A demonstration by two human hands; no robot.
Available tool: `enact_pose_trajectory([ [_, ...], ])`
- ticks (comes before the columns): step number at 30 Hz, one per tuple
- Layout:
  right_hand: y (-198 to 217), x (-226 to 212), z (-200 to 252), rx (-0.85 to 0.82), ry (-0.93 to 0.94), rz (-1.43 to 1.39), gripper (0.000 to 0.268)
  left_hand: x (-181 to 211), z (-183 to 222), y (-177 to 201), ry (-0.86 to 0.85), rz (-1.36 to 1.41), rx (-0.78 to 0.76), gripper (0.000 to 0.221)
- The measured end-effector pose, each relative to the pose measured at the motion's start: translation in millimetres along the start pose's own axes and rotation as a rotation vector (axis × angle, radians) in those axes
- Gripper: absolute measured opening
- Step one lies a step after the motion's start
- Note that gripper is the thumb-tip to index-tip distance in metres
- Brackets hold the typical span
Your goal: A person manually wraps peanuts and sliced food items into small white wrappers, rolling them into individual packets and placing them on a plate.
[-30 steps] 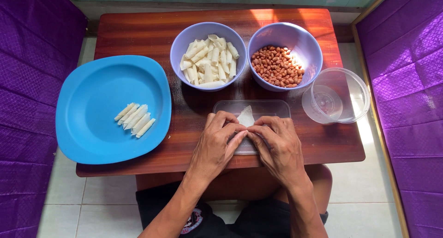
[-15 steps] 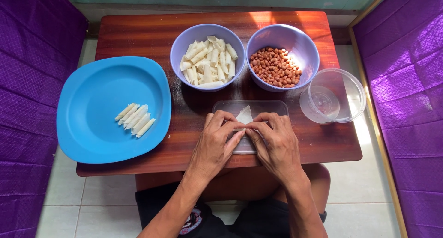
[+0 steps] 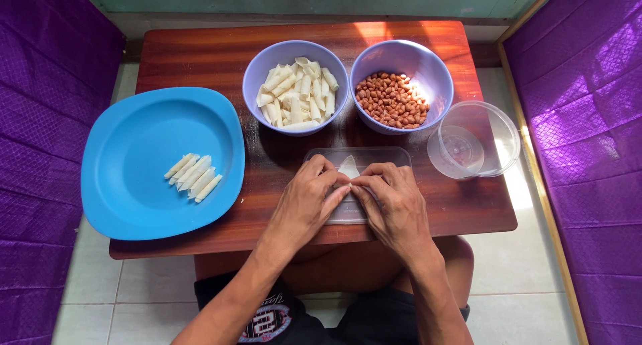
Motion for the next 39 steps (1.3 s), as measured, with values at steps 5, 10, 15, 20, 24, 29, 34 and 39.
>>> enact_pose_trajectory([
  [5, 0, 5, -2, -0.011, -0.006, 0.005, 0.004, 3, -3, 4, -0.008, -0.001, -0.046, 0.012],
  [10, 0, 7, -3, -0.034, -0.011, -0.013, 0.004, 8, 1, 3, -0.039, 0.005, -0.003, 0.013],
  [15, 2, 9, -1, -0.044, -0.028, -0.058, 0.005, 3, 0, 3, -0.058, -0.005, 0.033, 0.009],
  [20, 4, 9, -3, -0.070, -0.059, -0.064, 0.007, 8, 1, 5, -0.057, 0.001, 0.050, 0.009],
  [24, 3, 8, -5, -0.108, -0.089, -0.044, 0.015, 9, 1, 3, -0.058, -0.007, 0.045, 0.008],
  [29, -1, 9, -6, -0.073, -0.079, -0.021, 0.008, 6, -1, 3, -0.035, -0.011, 0.049, 0.010],
  [34, 4, 0, -3, -0.012, 0.026, 0.015, 0.005, 4, -2, 2, -0.028, -0.008, 0.052, 0.009],
  [39, 1, 3, -3, 0.001, 0.034, 0.031, 0.007, 6, -3, 6, -0.024, 0.031, 0.082, 0.009],
])
Point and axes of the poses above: each hand's wrist, its own z-axis away from the middle knuckle, its own y-axis out of the back of the hand, x = y × z, the point moved 7 cm from there along -z, towards the middle knuckle, and after that the axes turned 11 degrees about z, right-handed, at the moved point
